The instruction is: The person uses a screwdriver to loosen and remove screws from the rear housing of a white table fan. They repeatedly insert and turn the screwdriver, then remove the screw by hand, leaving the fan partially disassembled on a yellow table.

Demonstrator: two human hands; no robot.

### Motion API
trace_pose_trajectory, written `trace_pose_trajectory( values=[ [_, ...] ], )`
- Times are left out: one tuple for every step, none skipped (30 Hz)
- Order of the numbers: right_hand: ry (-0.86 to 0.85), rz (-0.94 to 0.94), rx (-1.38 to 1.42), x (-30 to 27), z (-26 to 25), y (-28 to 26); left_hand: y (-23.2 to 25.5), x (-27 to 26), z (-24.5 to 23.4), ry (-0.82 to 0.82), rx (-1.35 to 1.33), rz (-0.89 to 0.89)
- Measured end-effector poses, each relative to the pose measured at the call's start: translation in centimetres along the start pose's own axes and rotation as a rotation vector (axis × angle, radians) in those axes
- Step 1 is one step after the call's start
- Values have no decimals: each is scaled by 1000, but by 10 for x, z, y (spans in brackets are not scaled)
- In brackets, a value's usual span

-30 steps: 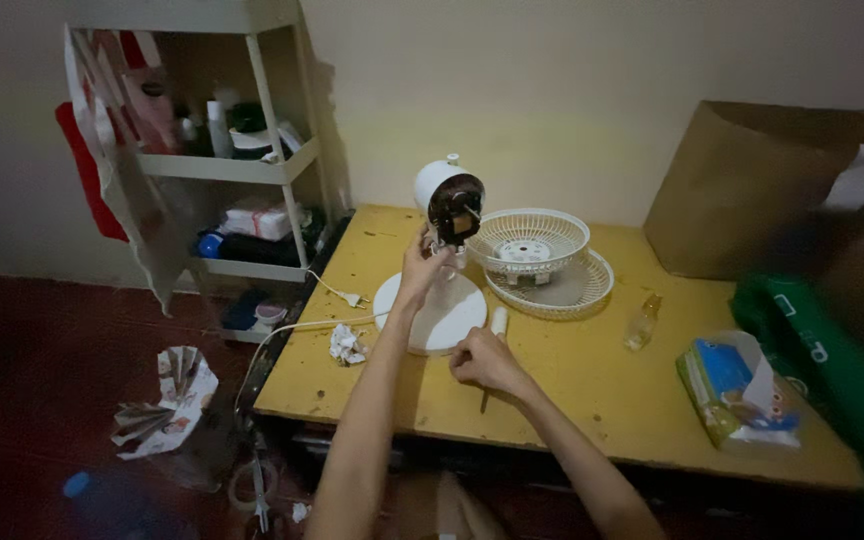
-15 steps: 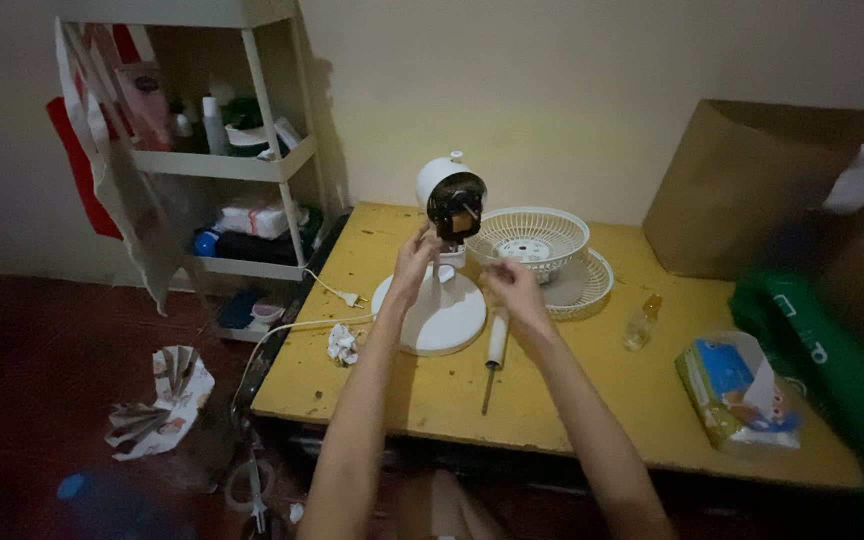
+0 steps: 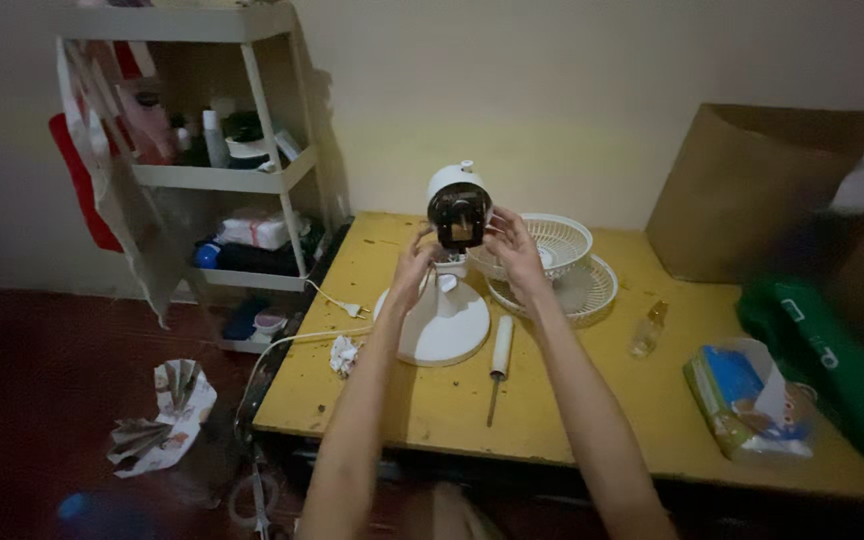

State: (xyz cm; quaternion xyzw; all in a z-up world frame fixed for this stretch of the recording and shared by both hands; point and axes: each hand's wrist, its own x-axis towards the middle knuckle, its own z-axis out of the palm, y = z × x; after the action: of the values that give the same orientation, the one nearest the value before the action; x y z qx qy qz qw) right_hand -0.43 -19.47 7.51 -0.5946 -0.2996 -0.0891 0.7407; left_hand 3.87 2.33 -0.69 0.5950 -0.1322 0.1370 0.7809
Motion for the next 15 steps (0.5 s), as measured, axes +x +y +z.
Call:
trace_pose_trajectory(
  values=[
    [11,-20,-24,-1,-1,1,1,3,1,4,1,-13],
    [21,-40,-47,-3,-2,2,2,6,2,9,2,-25],
    [33,-60,-72,-4,-4,1,4,7,5,12,2,-38],
    [55,-16,-81,-6,-7,0,6,9,8,-4,5,-56],
    [75,29,-87,-6,-9,-2,8,9,8,-15,10,-74],
    [94,75,-93,-5,-11,-5,10,9,8,-26,15,-92],
    [86,107,-100,-2,-14,-7,11,10,9,-21,16,-122],
    [79,139,-108,-1,-16,-10,10,10,11,-15,17,-151],
    [70,168,-115,2,-18,-12,10,12,11,-9,18,-177],
    [18,134,-52,5,-18,-14,9,16,9,-23,-53,-196],
    [-33,100,11,6,-20,-14,6,21,9,-40,-124,-216],
    [-83,67,73,8,-20,-14,2,27,7,-57,-195,-235],
    [-74,85,91,8,-21,-14,-4,32,6,-72,-190,-264],
    [-64,104,109,7,-20,-13,-10,38,4,-87,-186,-291],
    [-56,122,128,7,-19,-13,-16,44,3,-101,-181,-318]
  ],
)
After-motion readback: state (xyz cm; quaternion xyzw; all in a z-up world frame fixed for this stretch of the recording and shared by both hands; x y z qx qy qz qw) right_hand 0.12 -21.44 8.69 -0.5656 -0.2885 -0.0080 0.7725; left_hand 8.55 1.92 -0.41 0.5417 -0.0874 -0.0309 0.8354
